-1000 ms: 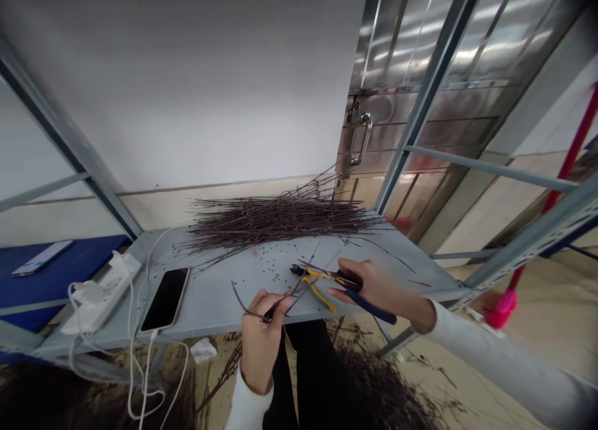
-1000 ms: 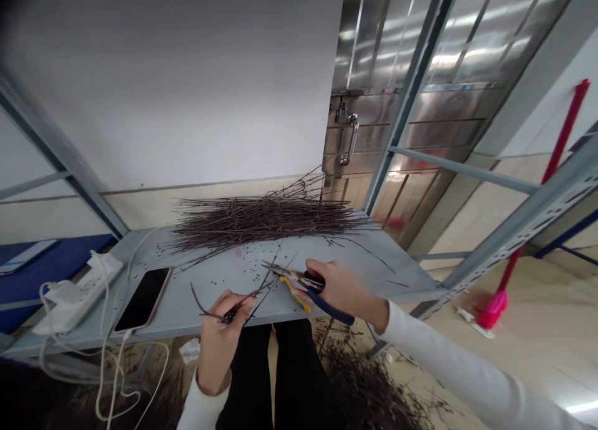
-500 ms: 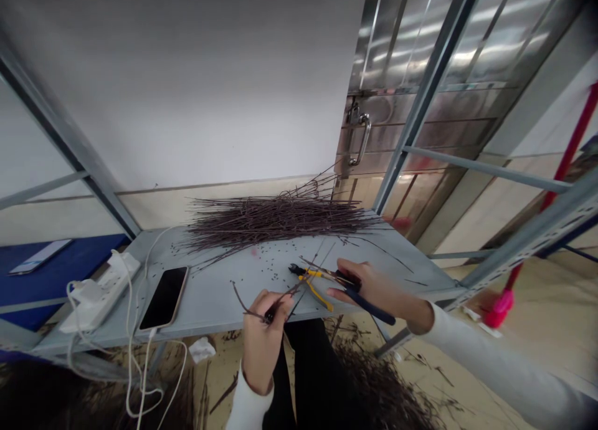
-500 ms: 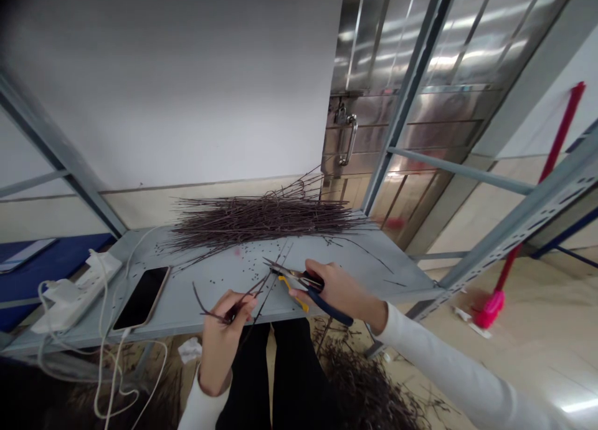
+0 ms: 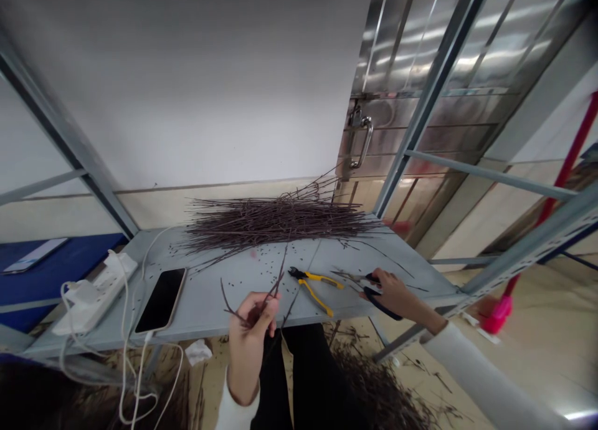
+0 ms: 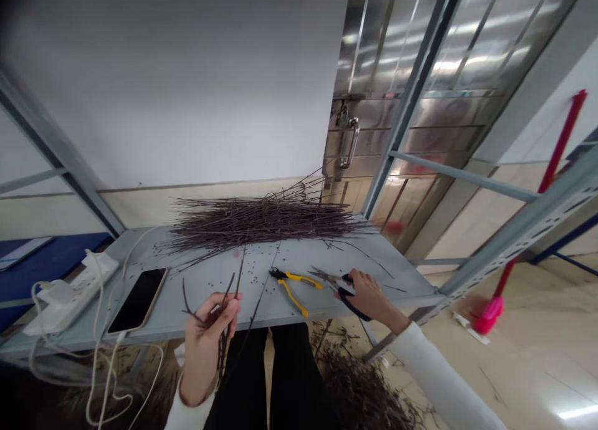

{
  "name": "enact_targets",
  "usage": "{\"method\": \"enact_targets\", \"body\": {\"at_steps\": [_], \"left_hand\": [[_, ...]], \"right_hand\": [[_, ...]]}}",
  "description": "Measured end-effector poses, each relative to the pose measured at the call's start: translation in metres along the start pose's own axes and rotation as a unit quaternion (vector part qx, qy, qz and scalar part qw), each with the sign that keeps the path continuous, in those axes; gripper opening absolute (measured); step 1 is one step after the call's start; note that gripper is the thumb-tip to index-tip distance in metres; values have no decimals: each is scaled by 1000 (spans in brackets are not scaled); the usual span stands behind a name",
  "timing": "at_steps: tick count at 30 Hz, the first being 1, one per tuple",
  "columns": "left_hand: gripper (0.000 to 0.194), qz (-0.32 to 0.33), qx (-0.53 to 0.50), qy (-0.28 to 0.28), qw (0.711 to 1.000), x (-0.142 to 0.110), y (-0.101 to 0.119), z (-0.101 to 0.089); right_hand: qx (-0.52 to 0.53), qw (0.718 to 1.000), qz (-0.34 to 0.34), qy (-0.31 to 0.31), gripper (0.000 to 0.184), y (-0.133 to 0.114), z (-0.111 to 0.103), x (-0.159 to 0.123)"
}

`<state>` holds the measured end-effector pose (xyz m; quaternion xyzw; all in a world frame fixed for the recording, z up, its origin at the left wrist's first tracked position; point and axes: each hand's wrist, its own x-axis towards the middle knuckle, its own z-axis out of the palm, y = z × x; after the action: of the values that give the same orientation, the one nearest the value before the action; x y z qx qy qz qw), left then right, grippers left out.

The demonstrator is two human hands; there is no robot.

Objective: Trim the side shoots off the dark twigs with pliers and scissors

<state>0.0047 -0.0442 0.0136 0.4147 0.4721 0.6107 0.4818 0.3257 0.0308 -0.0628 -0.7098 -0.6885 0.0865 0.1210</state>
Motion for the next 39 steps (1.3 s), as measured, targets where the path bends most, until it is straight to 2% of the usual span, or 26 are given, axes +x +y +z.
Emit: {"method": "enact_targets", "body": {"at_steps": [3,7,10,12,14,16,19,24,28,33,35,37,39], "left_hand": [[19,4,-17,4,1000,-2,-4,-3],[19,3,-33,17,999,-4,-7,-5],[20,-1,-40,25,999,-5,-5,-3],[20,-4,-44,28,999,-6,-3,-1],[20,-3,-45,27,999,-6,-1,1],[20,2,-41,25,999,-7,0,2],[20,10,-26,28,999,-8,3,1],[21,34,12,34,999,-9,6,1],[20,55,27,40,997,-7,6,2],[20,57,36,31,997,-2,0,4],[21,47,36,32,998,0,-4,4],[22,38,30,36,998,0,-7,5],[25,34,26,39,998,1,-9,5]], "right_hand": [[-40,996,77,14,26,16,22,17],[-49,993,102,35,29,11,34,28],[-44,995,69,60,36,-11,38,28],[-29,997,-2,65,39,-31,41,24],[-11,995,-94,42,49,-54,42,18],[-18,989,-149,-11,65,-76,43,11],[-55,986,-141,-71,76,-99,42,7],[-62,992,-85,-67,59,-111,38,16],[-14,995,-63,-81,41,-104,26,26],[115,975,-143,-127,27,-99,-8,21],[216,951,-179,-128,28,-100,-25,14],[320,915,-207,-133,32,-104,-43,6],[368,890,-225,-148,35,-109,-60,-3]]}}
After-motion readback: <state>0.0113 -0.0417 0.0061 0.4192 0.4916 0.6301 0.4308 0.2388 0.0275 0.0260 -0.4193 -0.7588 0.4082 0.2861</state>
